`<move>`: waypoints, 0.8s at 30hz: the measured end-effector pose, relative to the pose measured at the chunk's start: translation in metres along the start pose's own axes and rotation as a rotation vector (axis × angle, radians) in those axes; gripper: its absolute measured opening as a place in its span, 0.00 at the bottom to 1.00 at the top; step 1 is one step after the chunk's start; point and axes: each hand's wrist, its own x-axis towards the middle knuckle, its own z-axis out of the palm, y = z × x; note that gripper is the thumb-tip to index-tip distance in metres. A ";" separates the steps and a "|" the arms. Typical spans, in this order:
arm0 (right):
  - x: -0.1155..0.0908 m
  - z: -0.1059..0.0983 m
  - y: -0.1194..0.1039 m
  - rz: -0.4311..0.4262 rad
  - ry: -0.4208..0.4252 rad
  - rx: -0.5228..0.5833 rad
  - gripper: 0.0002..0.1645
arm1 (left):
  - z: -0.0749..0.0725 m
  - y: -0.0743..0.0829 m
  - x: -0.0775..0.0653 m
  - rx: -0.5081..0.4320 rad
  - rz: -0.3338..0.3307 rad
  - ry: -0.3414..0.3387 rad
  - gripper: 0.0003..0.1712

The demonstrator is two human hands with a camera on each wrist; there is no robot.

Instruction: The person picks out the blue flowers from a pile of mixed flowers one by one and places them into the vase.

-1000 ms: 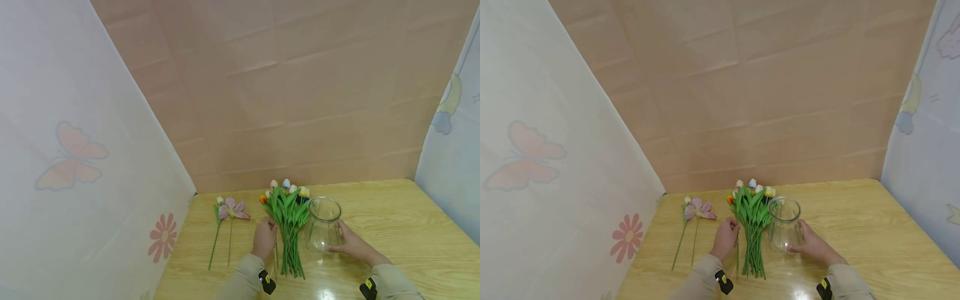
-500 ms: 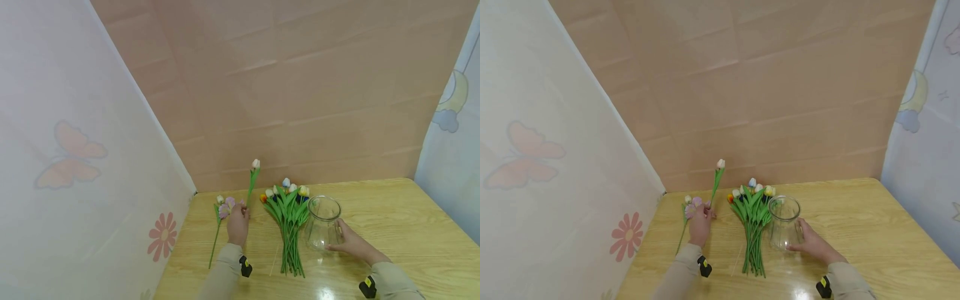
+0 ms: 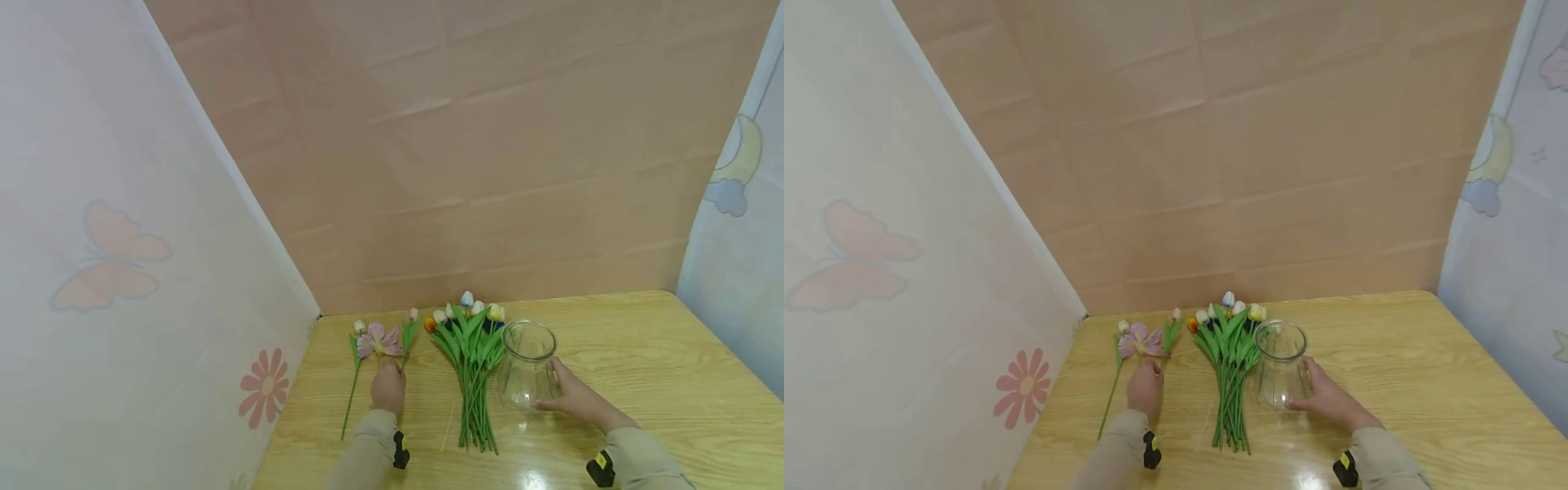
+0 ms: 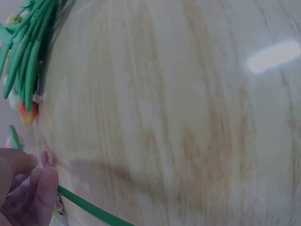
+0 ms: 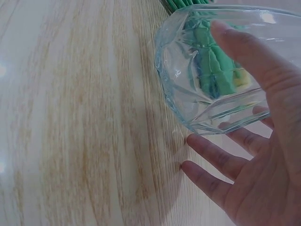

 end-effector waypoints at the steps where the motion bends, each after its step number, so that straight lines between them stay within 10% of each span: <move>1: 0.000 0.000 0.000 0.001 0.001 0.002 0.62 | 0.000 0.000 -0.001 0.009 -0.001 -0.011 0.04; 13: 0.000 0.002 0.000 0.004 0.004 -0.007 0.63 | 0.016 -0.002 -0.002 0.108 -0.057 0.031 0.03; 24: 0.000 0.002 0.001 -0.003 0.019 -0.016 0.62 | 0.016 -0.002 0.005 0.134 -0.061 -0.097 0.19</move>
